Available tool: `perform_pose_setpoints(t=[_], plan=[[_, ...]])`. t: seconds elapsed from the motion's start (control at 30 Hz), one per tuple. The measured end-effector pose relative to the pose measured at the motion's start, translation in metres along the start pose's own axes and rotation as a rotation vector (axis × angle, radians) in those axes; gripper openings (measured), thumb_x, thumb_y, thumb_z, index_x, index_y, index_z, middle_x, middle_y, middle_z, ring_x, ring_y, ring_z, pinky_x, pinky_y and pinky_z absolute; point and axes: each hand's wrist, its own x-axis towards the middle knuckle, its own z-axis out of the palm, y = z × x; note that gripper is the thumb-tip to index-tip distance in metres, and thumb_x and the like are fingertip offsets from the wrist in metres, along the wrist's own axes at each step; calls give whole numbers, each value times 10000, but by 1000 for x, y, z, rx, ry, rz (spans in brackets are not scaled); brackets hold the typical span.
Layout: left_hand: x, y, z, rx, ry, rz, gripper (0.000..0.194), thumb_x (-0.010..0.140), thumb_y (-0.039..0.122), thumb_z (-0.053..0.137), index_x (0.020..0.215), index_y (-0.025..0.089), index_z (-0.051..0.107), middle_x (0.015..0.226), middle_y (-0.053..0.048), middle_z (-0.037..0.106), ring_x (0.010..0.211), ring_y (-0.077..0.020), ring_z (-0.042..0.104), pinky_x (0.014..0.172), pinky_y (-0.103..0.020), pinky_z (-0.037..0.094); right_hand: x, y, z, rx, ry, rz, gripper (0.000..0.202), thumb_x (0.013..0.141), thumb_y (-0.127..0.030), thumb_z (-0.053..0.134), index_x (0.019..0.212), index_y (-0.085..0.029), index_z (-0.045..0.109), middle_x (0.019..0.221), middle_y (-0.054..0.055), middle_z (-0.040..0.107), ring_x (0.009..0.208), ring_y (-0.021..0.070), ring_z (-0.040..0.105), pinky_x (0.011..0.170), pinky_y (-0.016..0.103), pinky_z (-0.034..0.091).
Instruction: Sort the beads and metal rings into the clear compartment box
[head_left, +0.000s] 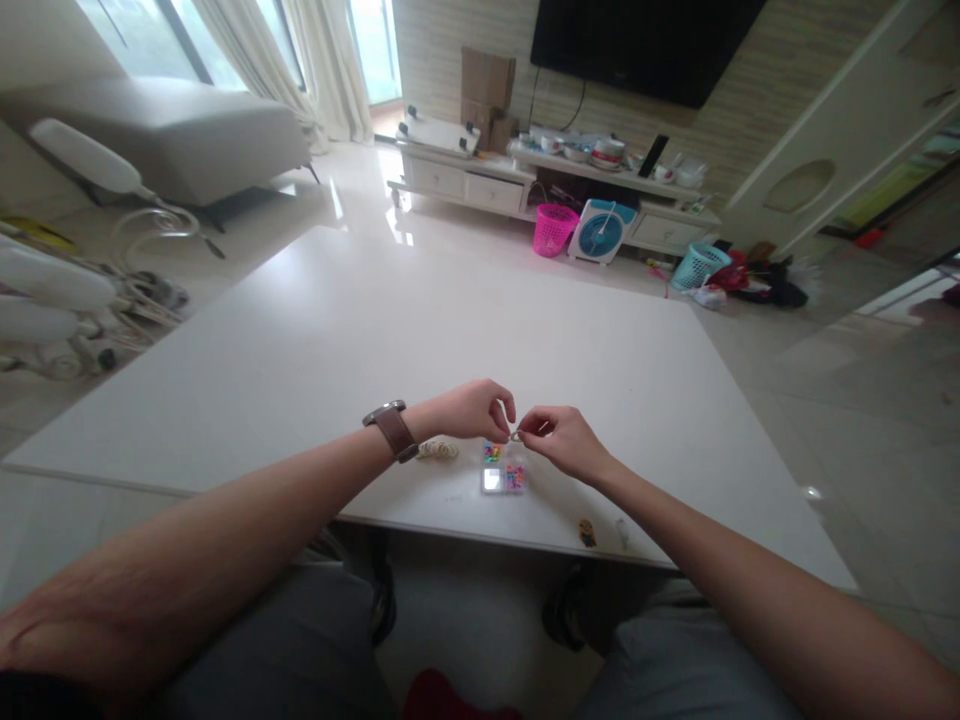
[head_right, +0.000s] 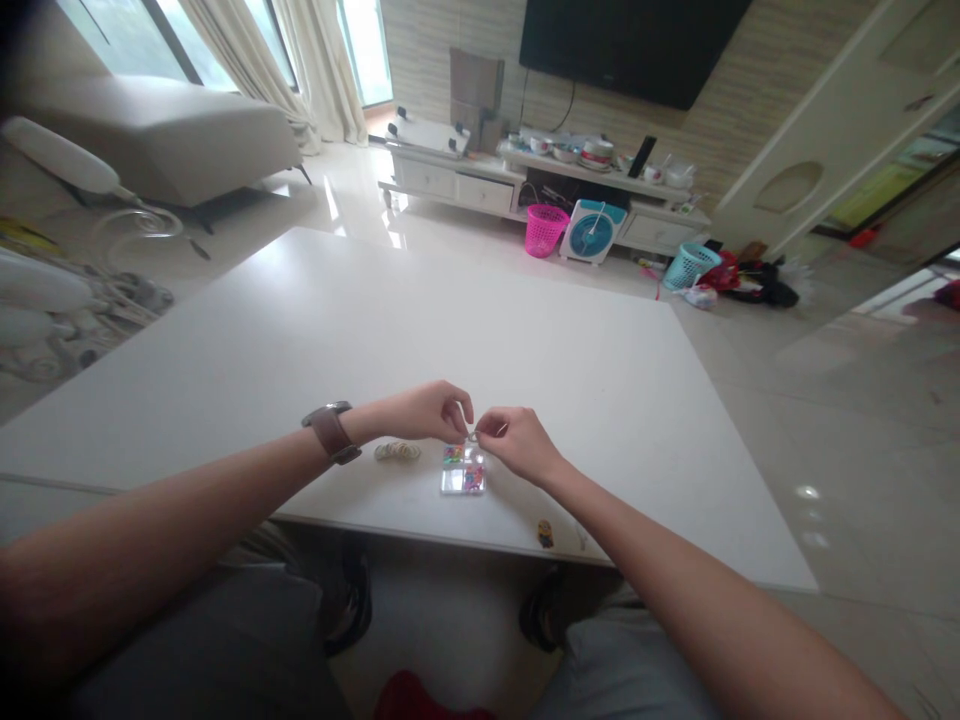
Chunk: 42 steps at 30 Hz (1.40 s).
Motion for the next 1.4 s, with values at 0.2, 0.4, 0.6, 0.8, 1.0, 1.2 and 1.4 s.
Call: perform_pose_setpoints(t=[0.2,0.4,0.6,0.8,1.0,1.2,1.4], plan=[[-2,-6,-6,378,142,104,205,672,55,616,844,144,682,725,-17,711,659,-136,640,602,-226,439,1,8,6,-181,-54,-64,82,749,-121,687,736,-190,730,867,29,618,808,155,574,736,281,472],[-2,-9,-14,497,195,81,218,686,43,575,838,151,689,729,-12,697,648,-127,605,602,-227,420,0,8,8,-361,-90,-183,88,780,-104,664,821,-179,686,951,49,593,912,184,556,847,331,466],[-2,-15,-20,505,204,18,271,653,28,560,853,149,697,738,-12,700,607,-117,587,553,-216,400,-4,0,2,-508,-193,-292,117,816,-91,604,820,-171,689,978,74,605,938,202,535,823,338,478],[-4,-22,-39,619,205,-41,195,654,52,579,758,136,721,725,-36,708,667,-137,613,600,-223,415,-7,-4,0,-560,-274,-348,120,837,-111,598,838,-172,701,1030,92,616,981,221,512,858,365,485],[-3,-42,-51,591,83,-203,185,636,87,658,778,157,753,781,-31,742,683,-142,644,597,-214,432,-9,-5,-4,-512,-214,-345,119,839,-108,594,854,-185,683,1039,79,609,999,216,499,867,362,488],[1,-52,-41,552,21,-242,234,686,373,743,815,178,744,796,-31,745,648,-133,627,563,-211,414,-10,-7,-5,-501,-208,-345,104,847,-122,599,861,-187,679,1041,81,606,1013,219,497,878,371,485],[5,-53,-33,566,20,-235,89,689,240,681,727,169,719,681,-29,713,585,-131,594,520,-217,374,-11,-6,-5,-506,-199,-335,93,841,-129,613,868,-192,677,1048,73,605,1013,220,498,879,372,487]])
